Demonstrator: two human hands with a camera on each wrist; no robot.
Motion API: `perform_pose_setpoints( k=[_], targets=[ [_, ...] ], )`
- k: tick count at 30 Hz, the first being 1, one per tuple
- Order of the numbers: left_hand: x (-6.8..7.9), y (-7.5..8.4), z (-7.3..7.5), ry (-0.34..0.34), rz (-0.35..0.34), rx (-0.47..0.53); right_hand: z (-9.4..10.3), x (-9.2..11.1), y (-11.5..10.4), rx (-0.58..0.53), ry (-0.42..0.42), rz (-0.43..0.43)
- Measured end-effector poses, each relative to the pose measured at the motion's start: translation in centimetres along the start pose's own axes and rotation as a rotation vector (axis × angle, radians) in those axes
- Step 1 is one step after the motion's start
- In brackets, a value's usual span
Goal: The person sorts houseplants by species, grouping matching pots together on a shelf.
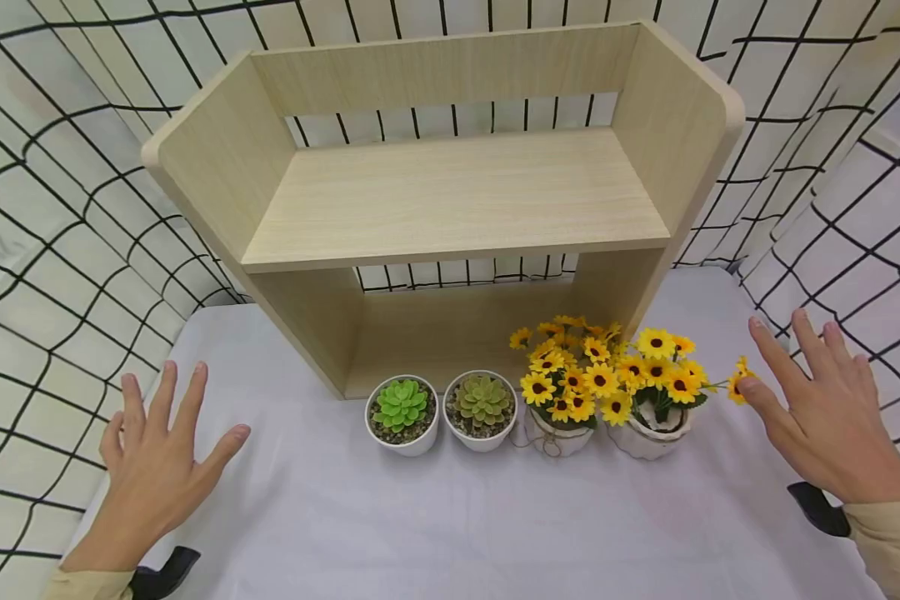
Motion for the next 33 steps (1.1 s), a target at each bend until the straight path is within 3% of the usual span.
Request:
perform_pose_setpoints(
  k=[8, 21, 25, 33],
  targets=[
    [0.1, -0.5, 0.0, -0.025, 0.031, -0.015, -0.3, 0.1, -0.1, 0.019, -0.022, -0.006],
    [-0.5, -0.8, 0.8, -0.033, 0.044, -0.026, -0.1, 0.3, -0.7, 0.003, 0.027, 0.045],
    [-0.8, -0.7, 1.6, -0.012, 0.043, -0.004, 0.1, 0.4, -0.8, -0.025, 0.051, 0.076],
    [-2.0, 0.0, 3.5, 0.102, 0.008, 0.063, 0.8, 0.5, -1.3, -0.193, 0.141, 0.141]
  ],
)
Point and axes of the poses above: each hand's wrist, its own x-axis away from the middle knuckle, its own z-axis out of the back of the hand, y = z × x, the point moved 6 cm from there along -x, towards the middle knuckle
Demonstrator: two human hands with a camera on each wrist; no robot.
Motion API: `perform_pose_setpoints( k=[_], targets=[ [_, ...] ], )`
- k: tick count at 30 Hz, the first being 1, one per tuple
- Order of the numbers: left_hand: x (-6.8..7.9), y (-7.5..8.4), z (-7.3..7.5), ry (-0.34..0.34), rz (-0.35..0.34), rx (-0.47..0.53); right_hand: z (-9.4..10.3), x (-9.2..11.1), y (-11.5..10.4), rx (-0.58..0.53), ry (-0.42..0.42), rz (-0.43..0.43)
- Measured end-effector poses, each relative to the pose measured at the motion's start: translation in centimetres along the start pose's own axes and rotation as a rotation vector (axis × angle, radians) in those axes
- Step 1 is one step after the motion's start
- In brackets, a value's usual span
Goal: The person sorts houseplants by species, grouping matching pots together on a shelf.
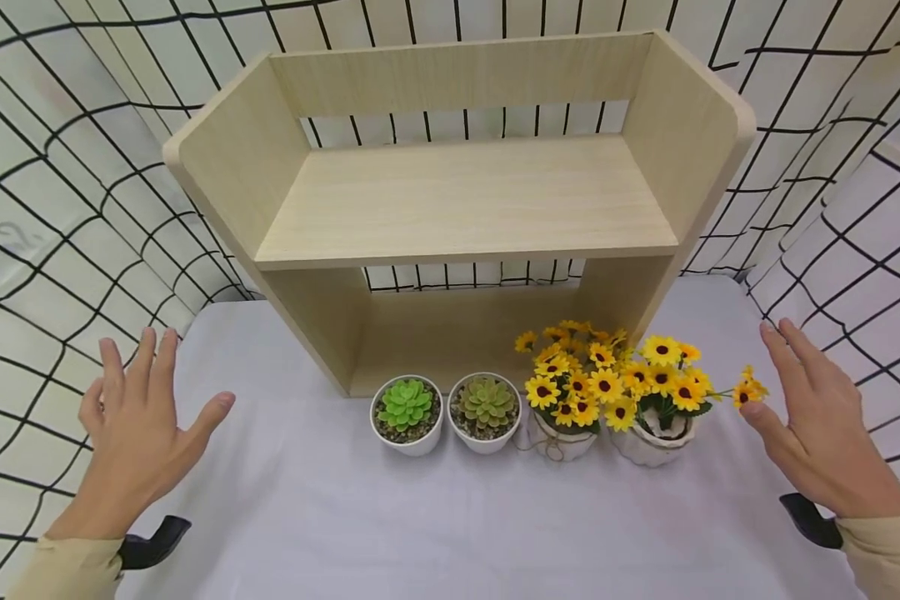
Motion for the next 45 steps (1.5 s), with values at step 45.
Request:
perform_pose_setpoints(
  k=[45],
  targets=[
    [-10.7, 9.5, 4.9, 0.461, -0.198, 0.084, -11.0, 2.8, 0.9, -0.509, -0.352, -0.349]
  ],
)
Point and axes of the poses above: each hand's wrist, its own x-axis away from the middle knuckle, its own z-axis out of the back of the hand, y = z × x, the point moved 6 cm from there along -x, towards the middle knuckle
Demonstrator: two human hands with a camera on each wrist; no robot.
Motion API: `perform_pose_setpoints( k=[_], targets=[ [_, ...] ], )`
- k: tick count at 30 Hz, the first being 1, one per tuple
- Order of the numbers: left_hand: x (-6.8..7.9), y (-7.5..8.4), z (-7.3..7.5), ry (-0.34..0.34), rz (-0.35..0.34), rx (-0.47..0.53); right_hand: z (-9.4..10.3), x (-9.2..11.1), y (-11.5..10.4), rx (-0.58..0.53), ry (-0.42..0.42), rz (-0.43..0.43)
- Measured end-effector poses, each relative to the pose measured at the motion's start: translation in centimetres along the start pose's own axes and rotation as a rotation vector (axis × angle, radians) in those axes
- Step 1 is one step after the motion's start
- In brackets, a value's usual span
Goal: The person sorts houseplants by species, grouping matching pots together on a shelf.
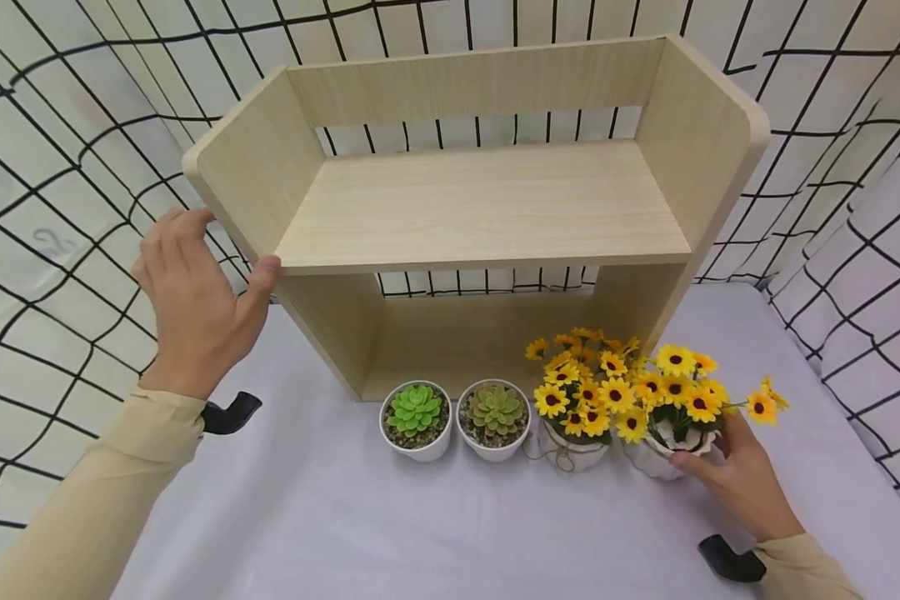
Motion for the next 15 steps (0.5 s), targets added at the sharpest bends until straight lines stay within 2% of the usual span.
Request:
perform_pose_setpoints(
  k=[4, 7, 11, 15],
  targets=[
    [-0.6, 0.4, -0.5, 0.006, -0.015, -0.009, -0.5, 0.1, 0.0, -0.034, 0.000, -0.002],
    [-0.9, 0.7, -0.6, 0.036, -0.025, -0.001, -0.7, 0.2, 0.0, -0.057, 0.000, -0.021],
    [-1.3, 1.2, -1.0, 0.051, -0.031, 0.016, -0.8, 0.2, 0.2, -0.034, 0.016, -0.068],
    [-1.4, 1.6, -1.3, 0.043, -0.034, -0.014, -0.8, 0.4, 0.3, -0.008, 0.045, -0.078]
  ],
)
Point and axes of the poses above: each hand's wrist, its own x-axis away from the middle knuckle, its own z-axis out of the back of the hand, y = z × x, the point moved 6 cm from there along -x, towards the middle knuckle
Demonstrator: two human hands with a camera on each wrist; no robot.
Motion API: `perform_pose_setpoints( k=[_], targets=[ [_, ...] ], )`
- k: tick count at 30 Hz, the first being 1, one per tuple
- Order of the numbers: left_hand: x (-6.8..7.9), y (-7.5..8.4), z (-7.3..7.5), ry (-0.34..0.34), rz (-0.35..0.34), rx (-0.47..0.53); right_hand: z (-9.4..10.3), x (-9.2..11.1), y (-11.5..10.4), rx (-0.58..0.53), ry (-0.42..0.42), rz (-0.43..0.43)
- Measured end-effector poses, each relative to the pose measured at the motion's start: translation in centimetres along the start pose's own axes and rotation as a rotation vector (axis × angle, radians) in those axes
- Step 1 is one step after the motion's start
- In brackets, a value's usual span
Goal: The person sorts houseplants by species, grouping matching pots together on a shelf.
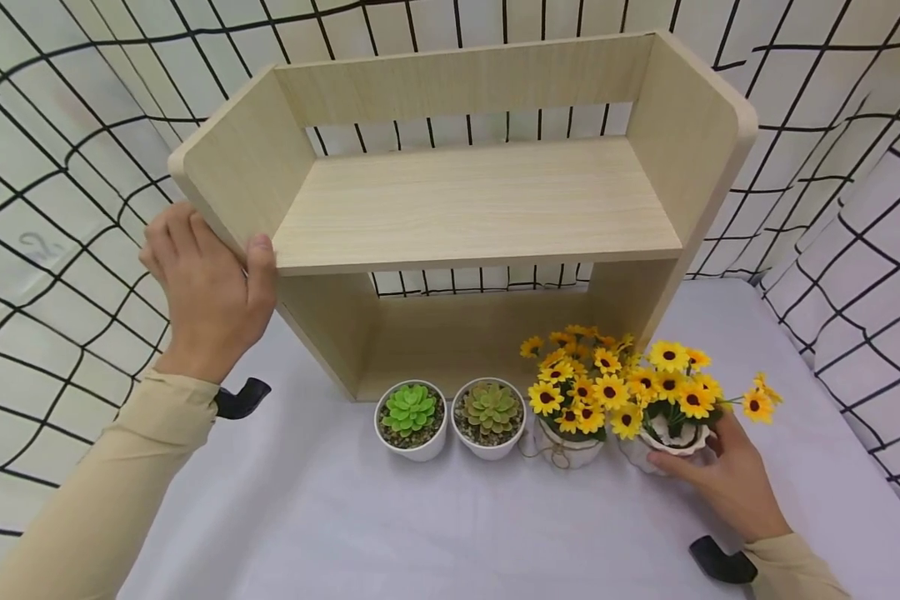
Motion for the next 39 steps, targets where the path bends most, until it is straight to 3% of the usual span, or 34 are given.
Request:
perform_pose_setpoints(
  k=[9, 15, 24, 29, 34, 39],
  targets=[
    [0.4, 0.3, -0.2, 0.036, -0.017, -0.019, 0.4, 0.7, -0.2, -0.088, 0.131, 0.130],
    [0.3, 0.4, -0.5, 0.023, -0.036, -0.043, 0.8, 1.0, -0.1, -0.090, 0.150, 0.167],
    [0.9, 0.2, -0.2, 0.158, -0.034, 0.001, 0.6, 0.6, -0.6, -0.057, 0.143, 0.184],
    [0.7, 0.6, -0.5, 0.120, -0.046, 0.000, 0.9, 1.0, -0.3, -0.056, 0.165, 0.155],
    [0.6, 0.7, -0.7, 0.131, -0.042, 0.002, 1.2, 1.1, -0.1, -0.054, 0.172, 0.125],
    [0.7, 0.5, -0.7, 0.116, -0.023, -0.007, 1.0, 1.1, -0.3, -0.035, 0.152, 0.045]
  ],
)
Point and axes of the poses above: each hand's wrist, its own x-axis away from the middle knuckle, its own z-axis out of the back of the hand, y = z × x, the point moved 6 cm from there along -x, towards the middle knuckle
